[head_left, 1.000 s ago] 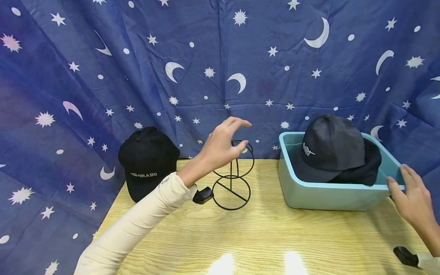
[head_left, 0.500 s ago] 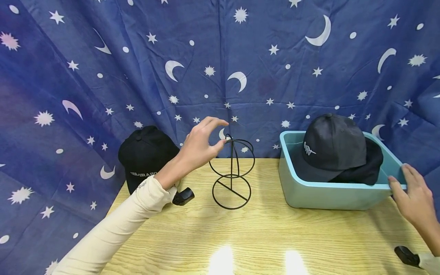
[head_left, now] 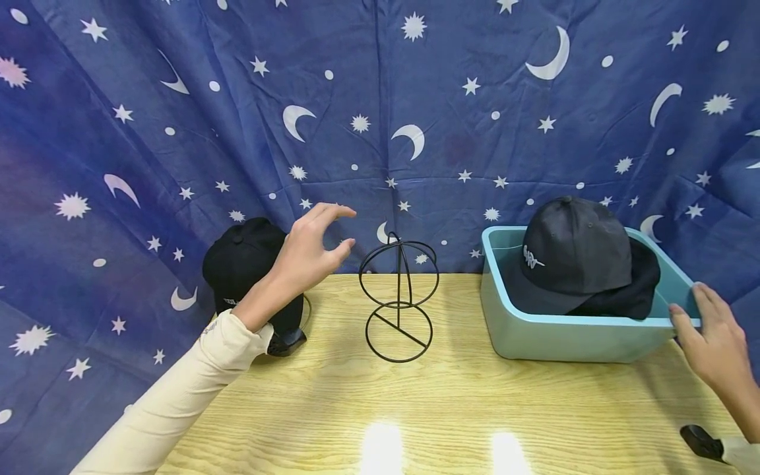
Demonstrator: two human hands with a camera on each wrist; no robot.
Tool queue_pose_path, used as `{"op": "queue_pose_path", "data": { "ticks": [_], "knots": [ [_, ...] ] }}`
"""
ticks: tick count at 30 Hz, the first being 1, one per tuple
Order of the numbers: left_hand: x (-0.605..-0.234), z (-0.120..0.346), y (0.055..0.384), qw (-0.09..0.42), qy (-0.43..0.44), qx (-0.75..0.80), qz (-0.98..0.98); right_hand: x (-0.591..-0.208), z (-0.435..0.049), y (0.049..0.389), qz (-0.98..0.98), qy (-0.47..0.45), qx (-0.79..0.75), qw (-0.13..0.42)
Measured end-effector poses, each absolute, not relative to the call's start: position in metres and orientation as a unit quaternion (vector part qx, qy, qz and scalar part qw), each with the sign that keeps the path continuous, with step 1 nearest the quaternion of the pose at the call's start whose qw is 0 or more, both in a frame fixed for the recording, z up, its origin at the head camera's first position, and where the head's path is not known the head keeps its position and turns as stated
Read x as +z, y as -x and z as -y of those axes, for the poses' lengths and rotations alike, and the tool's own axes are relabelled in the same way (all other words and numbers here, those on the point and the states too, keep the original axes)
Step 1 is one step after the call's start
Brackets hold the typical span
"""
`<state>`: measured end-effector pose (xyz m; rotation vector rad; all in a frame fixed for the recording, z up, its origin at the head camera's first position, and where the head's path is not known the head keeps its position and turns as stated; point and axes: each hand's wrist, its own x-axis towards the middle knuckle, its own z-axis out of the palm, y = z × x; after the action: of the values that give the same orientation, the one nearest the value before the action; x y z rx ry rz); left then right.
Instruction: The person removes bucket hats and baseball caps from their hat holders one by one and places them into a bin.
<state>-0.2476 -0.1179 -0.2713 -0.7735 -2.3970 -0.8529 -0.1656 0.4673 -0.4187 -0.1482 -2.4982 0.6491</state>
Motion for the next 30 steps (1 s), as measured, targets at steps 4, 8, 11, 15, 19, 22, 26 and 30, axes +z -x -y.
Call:
{"op": "queue_pose_path", "data": {
  "ticks": [4, 8, 11, 15, 19, 22, 26, 30],
  "knots": [
    [-0.273, 0.13, 0.247, 0.238, 0.271, -0.304, 0.882, -0.418, -0.467, 0.165, 0.931, 0.056, 0.238, 0.269],
    [-0.275, 0.143, 0.247, 0.232, 0.252, -0.289, 0.894, -0.418, -0.466, 0.165, 0.935, 0.061, 0.235, 0.26],
    [-0.277, 0.153, 0.246, 0.226, 0.234, -0.272, 0.906, -0.419, -0.466, 0.166, 0.934, 0.06, 0.235, 0.261],
    [-0.278, 0.167, 0.245, 0.216, 0.209, -0.256, 0.919, -0.419, -0.467, 0.166, 0.933, 0.058, 0.235, 0.267],
    [-0.279, 0.18, 0.244, 0.205, 0.187, -0.251, 0.927, -0.419, -0.468, 0.166, 0.932, 0.056, 0.235, 0.27],
    [-0.279, 0.188, 0.242, 0.198, 0.175, -0.242, 0.934, -0.419, -0.468, 0.167, 0.932, 0.052, 0.235, 0.271],
    [-0.278, 0.199, 0.239, 0.194, 0.158, -0.228, 0.941, -0.419, -0.466, 0.166, 0.933, 0.055, 0.234, 0.266],
    [-0.276, 0.21, 0.239, 0.192, 0.141, -0.217, 0.947, -0.419, -0.466, 0.165, 0.935, 0.06, 0.232, 0.263]
  ]
}}
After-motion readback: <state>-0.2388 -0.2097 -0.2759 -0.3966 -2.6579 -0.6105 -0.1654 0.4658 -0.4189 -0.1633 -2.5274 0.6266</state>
